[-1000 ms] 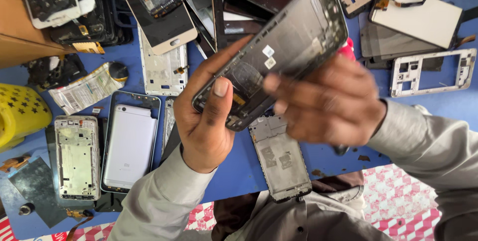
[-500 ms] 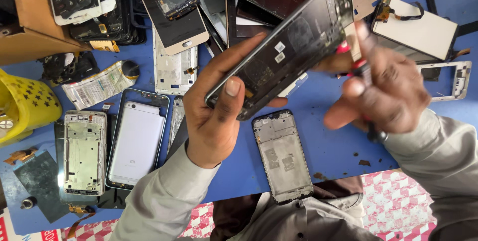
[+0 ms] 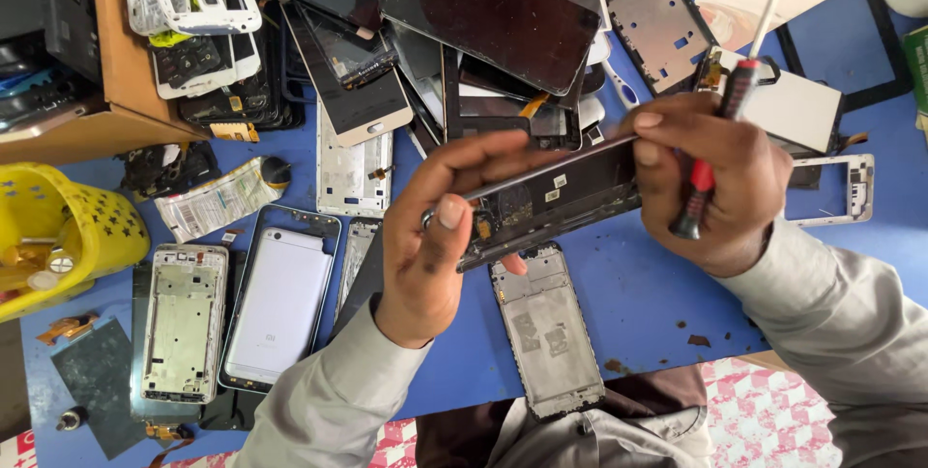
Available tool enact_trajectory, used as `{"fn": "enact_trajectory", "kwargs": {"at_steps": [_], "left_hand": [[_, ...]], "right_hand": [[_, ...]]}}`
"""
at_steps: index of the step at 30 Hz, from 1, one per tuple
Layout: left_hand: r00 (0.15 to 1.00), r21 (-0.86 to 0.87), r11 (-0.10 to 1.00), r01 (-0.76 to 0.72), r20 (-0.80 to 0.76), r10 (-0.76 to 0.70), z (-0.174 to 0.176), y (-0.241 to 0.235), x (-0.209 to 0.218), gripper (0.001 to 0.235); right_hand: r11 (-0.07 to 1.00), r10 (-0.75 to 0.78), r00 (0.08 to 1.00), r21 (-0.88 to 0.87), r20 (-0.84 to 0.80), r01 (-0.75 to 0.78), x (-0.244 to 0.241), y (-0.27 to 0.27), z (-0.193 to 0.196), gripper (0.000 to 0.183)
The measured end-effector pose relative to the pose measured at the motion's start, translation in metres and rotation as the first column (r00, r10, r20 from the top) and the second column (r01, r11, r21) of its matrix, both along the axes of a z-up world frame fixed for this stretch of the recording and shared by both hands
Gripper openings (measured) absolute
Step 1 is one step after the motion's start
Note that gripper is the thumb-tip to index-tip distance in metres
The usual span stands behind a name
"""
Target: The person uses a screwdriver to unscrew and adjust components inside a disassembled smartphone. The person holds the phone with one hand and manipulates internal parts with the other, occasionally repositioning the device on the workbench.
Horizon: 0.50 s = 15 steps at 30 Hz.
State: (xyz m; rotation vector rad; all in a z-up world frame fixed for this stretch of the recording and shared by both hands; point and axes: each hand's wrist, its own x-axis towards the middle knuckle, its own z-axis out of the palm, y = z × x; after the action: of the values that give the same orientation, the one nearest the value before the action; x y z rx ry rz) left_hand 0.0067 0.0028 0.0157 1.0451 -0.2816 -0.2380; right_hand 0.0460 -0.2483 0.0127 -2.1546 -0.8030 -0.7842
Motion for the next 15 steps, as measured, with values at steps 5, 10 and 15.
{"fn": "enact_trajectory", "kwargs": {"at_steps": [5, 10, 15], "left_hand": [[0.995, -0.153, 0.987, -0.043, 0.081, 0.056, 0.009, 0.000, 0.007, 0.075], [0.991, -0.140, 0.988, -0.060, 0.113, 0.076, 0.004, 0.000, 0.006, 0.080], [0.999, -0.292, 0.956, -0.013, 0.039, 0.025, -0.007, 0.001, 0.004, 0.069]], "right_hand": [[0.985, -0.153, 0.967, 0.049, -0.202, 0.166, -0.009, 0.009, 0.006, 0.016], [0.998, -0.041, 0.978, 0.036, -0.204, 0.049, -0.012, 0.016, -0.002, 0.013], [0.981, 0.192, 0.974, -0.002, -0.122, -0.194, -0.011, 0.024, 0.003, 0.015]]}}
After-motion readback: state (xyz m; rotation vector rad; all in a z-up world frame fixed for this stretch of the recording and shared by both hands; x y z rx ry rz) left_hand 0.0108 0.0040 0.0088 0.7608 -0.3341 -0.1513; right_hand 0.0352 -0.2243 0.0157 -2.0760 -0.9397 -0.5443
